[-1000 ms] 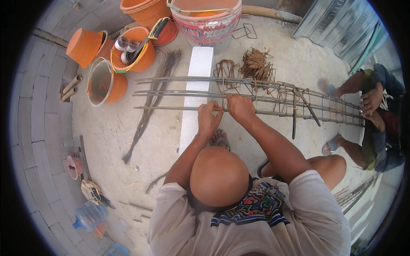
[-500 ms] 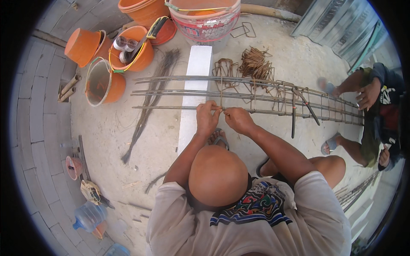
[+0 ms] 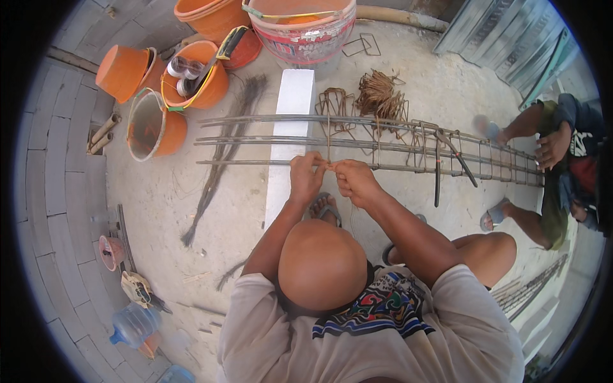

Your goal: The person sits on the floor and uses pliers to twist wire ties around the intersections of a rebar cage. They repeatedly pick up wire ties, wrap them around the rebar, and twist them tight to secure the structure.

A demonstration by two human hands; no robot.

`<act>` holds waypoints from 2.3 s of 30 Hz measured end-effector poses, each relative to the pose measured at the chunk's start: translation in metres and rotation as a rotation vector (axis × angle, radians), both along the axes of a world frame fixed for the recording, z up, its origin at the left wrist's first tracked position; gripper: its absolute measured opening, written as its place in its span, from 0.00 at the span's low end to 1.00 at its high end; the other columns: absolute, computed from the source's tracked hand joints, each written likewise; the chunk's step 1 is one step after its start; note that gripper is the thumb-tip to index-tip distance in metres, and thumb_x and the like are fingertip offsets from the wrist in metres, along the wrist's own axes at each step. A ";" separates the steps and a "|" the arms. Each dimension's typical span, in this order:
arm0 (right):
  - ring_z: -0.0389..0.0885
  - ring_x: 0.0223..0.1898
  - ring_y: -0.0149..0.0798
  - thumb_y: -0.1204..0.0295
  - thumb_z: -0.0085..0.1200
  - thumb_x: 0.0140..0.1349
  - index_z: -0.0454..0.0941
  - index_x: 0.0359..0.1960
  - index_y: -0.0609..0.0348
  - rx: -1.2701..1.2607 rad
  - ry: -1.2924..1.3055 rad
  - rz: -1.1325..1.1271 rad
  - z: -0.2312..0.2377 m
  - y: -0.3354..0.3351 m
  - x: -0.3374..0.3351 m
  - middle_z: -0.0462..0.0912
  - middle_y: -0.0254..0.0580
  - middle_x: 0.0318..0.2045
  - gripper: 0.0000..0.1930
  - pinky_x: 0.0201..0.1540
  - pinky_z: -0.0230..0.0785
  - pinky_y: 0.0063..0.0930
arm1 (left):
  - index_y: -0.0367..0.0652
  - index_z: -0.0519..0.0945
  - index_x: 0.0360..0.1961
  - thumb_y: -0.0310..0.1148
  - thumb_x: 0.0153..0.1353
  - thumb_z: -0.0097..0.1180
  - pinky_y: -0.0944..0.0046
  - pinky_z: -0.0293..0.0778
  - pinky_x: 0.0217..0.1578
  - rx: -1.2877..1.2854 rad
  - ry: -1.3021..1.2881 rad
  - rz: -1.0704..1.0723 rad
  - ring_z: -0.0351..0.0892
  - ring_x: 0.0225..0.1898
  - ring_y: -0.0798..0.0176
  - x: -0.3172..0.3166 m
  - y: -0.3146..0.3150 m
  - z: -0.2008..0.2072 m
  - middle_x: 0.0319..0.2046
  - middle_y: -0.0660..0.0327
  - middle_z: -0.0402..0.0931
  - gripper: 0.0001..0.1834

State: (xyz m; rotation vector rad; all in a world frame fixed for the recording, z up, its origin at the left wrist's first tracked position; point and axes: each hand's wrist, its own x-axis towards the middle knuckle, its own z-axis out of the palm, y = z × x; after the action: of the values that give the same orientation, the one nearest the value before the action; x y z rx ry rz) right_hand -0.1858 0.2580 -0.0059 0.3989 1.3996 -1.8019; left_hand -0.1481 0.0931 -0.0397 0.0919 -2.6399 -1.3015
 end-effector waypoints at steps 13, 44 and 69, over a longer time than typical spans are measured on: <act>0.57 0.69 0.69 0.31 0.68 0.39 0.52 0.74 0.54 1.622 0.476 0.493 0.062 0.242 -0.051 0.57 0.67 0.69 0.65 0.63 0.57 0.69 | 0.43 0.83 0.39 0.30 0.62 0.59 0.37 0.62 0.58 -0.165 0.163 -0.215 0.78 0.46 0.51 0.003 0.005 0.012 0.38 0.56 0.81 0.06; 0.78 0.53 0.54 0.71 0.47 0.66 0.63 0.70 0.47 1.420 0.973 1.177 0.116 0.079 0.013 0.77 0.54 0.51 0.28 0.47 0.75 0.53 | 0.32 0.86 0.38 0.41 0.65 0.54 0.59 0.68 0.55 0.460 -0.378 -0.054 0.79 0.46 0.58 -0.007 -0.024 0.049 0.38 0.54 0.83 0.20; 0.46 0.74 0.57 0.54 0.47 0.69 0.57 0.74 0.43 1.876 1.616 1.318 0.117 0.007 0.016 0.57 0.49 0.69 0.33 0.68 0.45 0.71 | 0.32 0.85 0.39 0.41 0.63 0.55 0.59 0.70 0.54 0.512 -0.400 -0.151 0.80 0.47 0.58 -0.005 -0.040 0.044 0.39 0.51 0.84 0.20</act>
State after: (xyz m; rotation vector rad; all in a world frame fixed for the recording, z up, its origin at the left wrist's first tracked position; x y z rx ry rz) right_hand -0.1703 0.2652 0.1106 -1.1787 2.7500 1.0876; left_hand -0.1532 0.0532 0.0044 0.2540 -2.5744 -2.1877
